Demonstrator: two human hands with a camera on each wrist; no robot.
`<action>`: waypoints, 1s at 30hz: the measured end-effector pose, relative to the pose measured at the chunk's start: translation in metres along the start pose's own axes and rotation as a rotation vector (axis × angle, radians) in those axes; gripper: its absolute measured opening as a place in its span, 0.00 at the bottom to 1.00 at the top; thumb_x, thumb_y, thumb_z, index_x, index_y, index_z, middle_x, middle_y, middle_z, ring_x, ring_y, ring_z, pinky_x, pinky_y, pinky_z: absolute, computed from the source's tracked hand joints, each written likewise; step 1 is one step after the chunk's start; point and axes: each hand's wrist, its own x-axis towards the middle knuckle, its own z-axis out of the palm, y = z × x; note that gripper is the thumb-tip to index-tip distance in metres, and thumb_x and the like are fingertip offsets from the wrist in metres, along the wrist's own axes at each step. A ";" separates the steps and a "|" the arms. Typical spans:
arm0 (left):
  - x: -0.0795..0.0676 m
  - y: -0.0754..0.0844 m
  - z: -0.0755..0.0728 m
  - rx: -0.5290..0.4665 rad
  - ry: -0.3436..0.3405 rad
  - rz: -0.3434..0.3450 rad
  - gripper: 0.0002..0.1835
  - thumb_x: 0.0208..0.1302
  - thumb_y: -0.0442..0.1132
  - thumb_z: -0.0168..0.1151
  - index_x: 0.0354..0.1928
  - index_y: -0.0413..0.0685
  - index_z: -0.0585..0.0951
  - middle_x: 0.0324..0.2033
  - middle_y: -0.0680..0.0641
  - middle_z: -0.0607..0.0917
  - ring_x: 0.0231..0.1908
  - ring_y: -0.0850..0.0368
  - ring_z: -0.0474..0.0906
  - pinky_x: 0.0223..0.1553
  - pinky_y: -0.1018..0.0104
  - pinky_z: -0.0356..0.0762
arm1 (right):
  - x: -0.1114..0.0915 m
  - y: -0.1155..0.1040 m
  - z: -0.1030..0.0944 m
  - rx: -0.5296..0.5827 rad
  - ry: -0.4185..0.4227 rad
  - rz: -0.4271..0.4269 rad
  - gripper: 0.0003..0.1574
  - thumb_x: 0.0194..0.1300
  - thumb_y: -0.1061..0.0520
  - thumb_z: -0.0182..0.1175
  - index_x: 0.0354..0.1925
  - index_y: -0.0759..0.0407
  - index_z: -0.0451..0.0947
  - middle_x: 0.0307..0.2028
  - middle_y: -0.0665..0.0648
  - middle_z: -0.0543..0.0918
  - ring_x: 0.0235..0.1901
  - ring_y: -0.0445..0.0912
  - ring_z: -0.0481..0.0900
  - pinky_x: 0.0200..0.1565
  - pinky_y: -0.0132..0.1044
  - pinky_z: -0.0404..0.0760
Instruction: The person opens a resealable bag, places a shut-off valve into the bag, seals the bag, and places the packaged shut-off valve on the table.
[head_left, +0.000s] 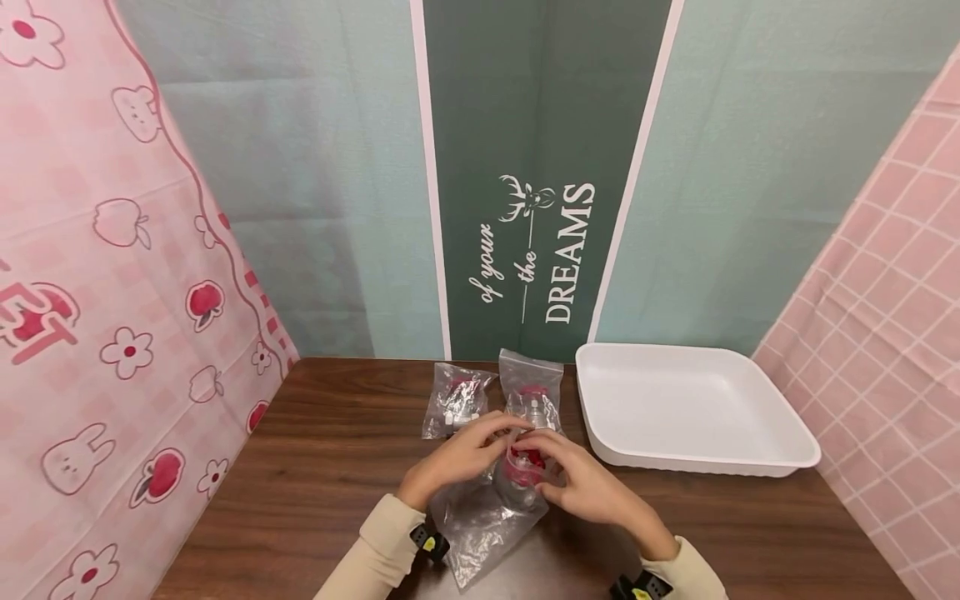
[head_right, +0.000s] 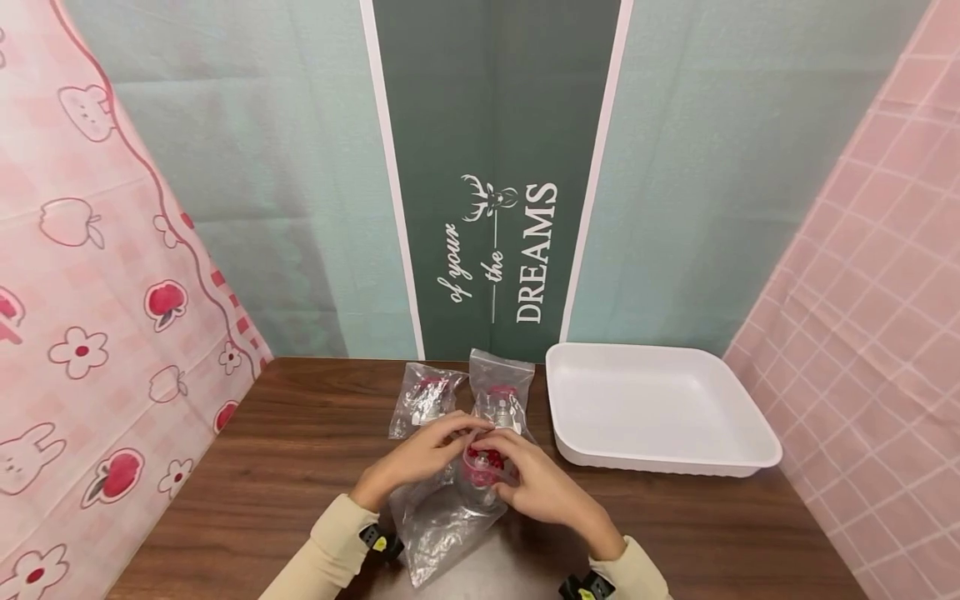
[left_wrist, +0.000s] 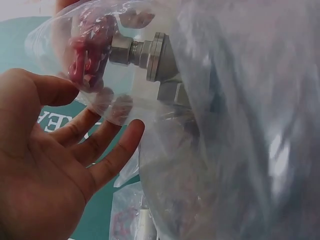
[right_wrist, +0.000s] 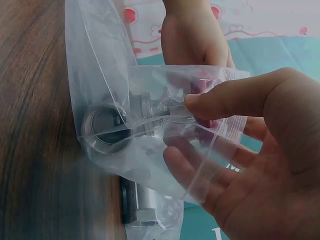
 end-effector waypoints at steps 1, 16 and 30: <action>-0.001 0.000 -0.001 -0.001 0.004 -0.006 0.20 0.82 0.37 0.53 0.69 0.59 0.79 0.64 0.52 0.83 0.62 0.57 0.80 0.63 0.60 0.79 | 0.001 0.001 0.000 -0.001 -0.001 -0.011 0.41 0.57 0.71 0.69 0.68 0.52 0.77 0.69 0.59 0.78 0.61 0.52 0.80 0.52 0.38 0.83; -0.022 -0.005 -0.012 -0.018 0.073 -0.027 0.06 0.78 0.35 0.61 0.53 0.50 0.80 0.48 0.50 0.87 0.51 0.55 0.86 0.54 0.65 0.84 | 0.009 0.018 -0.002 0.073 0.005 0.025 0.26 0.61 0.68 0.72 0.57 0.57 0.82 0.64 0.62 0.83 0.63 0.60 0.82 0.61 0.48 0.84; -0.038 -0.007 -0.018 -0.072 0.102 0.008 0.07 0.75 0.30 0.62 0.49 0.47 0.79 0.44 0.47 0.86 0.46 0.56 0.86 0.52 0.63 0.85 | 0.007 0.034 0.001 0.451 -0.050 0.114 0.20 0.70 0.66 0.69 0.56 0.71 0.76 0.66 0.76 0.76 0.63 0.64 0.83 0.59 0.35 0.85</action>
